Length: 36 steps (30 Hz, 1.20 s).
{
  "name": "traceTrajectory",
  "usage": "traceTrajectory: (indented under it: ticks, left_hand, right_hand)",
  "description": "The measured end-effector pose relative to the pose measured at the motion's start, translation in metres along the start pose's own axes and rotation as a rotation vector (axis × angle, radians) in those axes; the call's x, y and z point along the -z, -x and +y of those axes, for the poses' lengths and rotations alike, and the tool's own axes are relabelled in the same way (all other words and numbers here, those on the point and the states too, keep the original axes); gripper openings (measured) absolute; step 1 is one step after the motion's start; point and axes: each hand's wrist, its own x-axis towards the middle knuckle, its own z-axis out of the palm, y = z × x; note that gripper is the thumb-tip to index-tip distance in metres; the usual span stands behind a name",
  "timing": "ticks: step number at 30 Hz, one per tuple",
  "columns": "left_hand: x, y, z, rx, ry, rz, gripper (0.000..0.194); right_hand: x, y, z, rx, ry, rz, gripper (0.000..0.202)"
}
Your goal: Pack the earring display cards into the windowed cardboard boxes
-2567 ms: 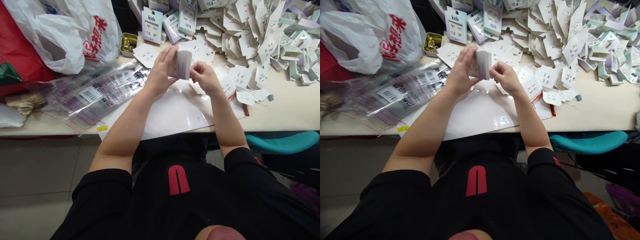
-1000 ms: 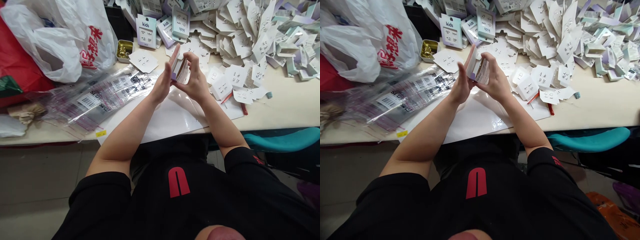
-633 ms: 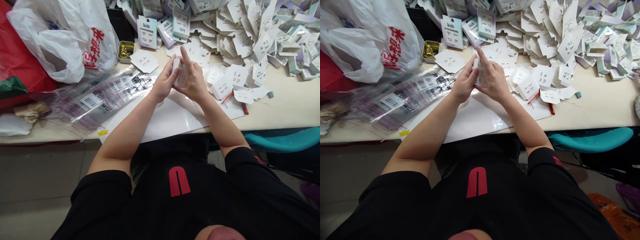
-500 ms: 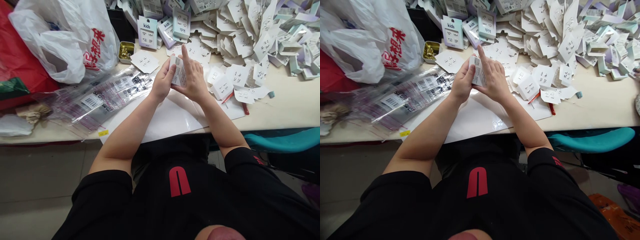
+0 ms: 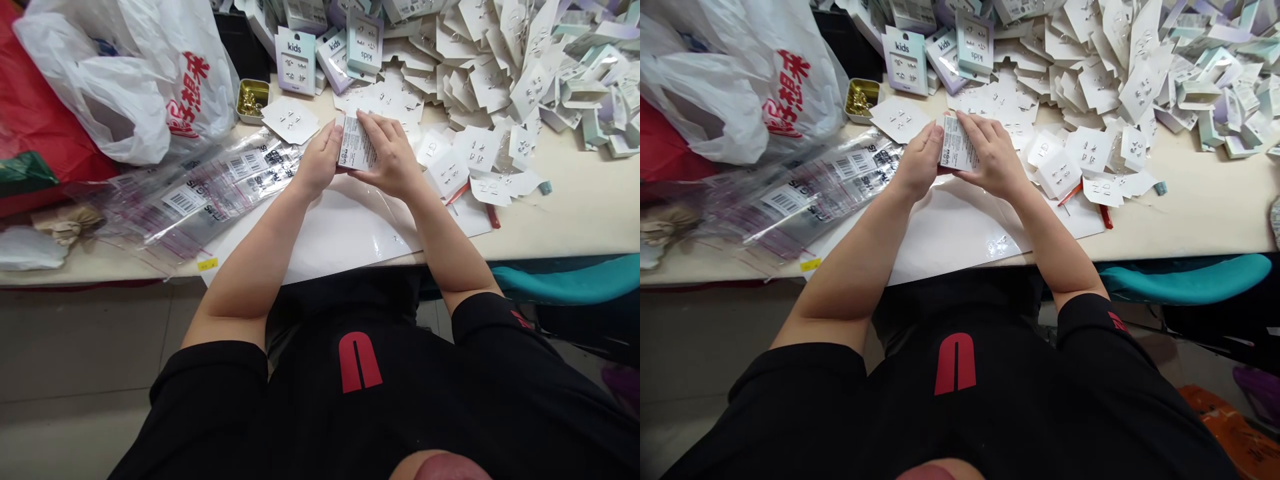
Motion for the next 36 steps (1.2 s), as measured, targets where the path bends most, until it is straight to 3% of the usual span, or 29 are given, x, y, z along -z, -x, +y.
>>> traceTrajectory:
  ticks: [5, 10, 14, 19, 22, 23, 25, 28, 31, 34, 36]
  left_hand:
    - [-0.007, 0.004, 0.005, 0.037, 0.003, 0.006, 0.065]
    - [-0.009, 0.013, 0.011, -0.033, -0.066, -0.103, 0.094]
    - [-0.005, 0.015, 0.013, -0.008, -0.153, -0.139, 0.122]
    - [-0.001, 0.007, 0.015, 0.036, -0.09, 0.017, 0.083]
    - [0.006, 0.001, 0.021, 0.148, 0.044, 0.132, 0.053]
    - [0.009, -0.001, 0.022, 0.193, 0.094, 0.128, 0.054]
    - [0.014, -0.001, 0.024, 0.239, 0.126, 0.085, 0.078]
    - [0.016, 0.0, 0.022, 0.172, 0.001, 0.074, 0.089]
    - [0.012, 0.0, 0.019, 0.056, -0.092, 0.09, 0.068]
    - [0.007, -0.001, 0.018, -0.039, -0.137, 0.101, 0.045]
    - [0.005, -0.002, 0.018, -0.084, -0.152, 0.109, 0.04]
  right_hand:
    - [0.001, 0.001, 0.0, 0.015, -0.024, 0.015, 0.096]
    - [-0.005, 0.0, 0.006, -0.006, -0.114, 0.031, 0.098]
    - [-0.006, 0.0, 0.007, -0.006, -0.19, -0.011, 0.1]
    - [0.004, 0.002, 0.002, 0.068, -0.109, 0.023, 0.097]
    - [0.007, 0.004, 0.004, 0.06, -0.101, 0.022, 0.074]
    - [0.006, 0.004, 0.006, 0.048, -0.134, 0.043, 0.062]
    - [0.003, 0.003, 0.01, -0.011, -0.266, 0.145, 0.056]
    - [-0.004, -0.002, 0.014, -0.176, -0.559, 0.295, 0.07]
    - [-0.008, -0.006, 0.014, -0.265, -0.776, 0.298, 0.072]
    - [-0.01, -0.008, 0.012, -0.287, -0.861, 0.279, 0.073]
    - [-0.011, -0.008, 0.012, -0.305, -0.876, 0.275, 0.072]
